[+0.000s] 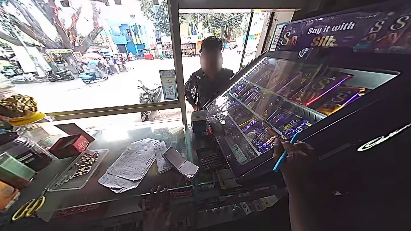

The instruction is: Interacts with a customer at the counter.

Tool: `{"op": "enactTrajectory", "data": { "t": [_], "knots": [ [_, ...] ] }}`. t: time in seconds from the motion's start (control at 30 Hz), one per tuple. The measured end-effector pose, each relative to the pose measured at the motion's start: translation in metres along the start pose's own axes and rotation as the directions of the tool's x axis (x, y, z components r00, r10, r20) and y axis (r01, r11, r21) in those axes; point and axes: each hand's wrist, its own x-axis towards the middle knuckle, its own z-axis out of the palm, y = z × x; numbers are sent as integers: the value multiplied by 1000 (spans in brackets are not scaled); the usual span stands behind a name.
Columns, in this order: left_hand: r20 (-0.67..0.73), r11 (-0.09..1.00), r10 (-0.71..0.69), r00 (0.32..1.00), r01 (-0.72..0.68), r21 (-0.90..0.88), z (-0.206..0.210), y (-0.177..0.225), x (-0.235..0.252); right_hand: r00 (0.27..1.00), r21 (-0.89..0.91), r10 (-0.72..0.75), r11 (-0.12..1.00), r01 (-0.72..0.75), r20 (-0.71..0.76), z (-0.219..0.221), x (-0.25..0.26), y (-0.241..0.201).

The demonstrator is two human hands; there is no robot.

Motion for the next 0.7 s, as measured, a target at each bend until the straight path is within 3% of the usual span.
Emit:
{"op": "enactTrajectory", "data": {
  "t": [0.43,0.7],
  "knots": [
    [-17,1000,12,1000,-12,-11,5,-2,0,998,14,8,1000,-7,-60,19,-10,15],
    [8,999,-12,1000,12,-42,-2,1,0,1000,-3,1,1000,-1,14,1,0,0]
  ]
}}
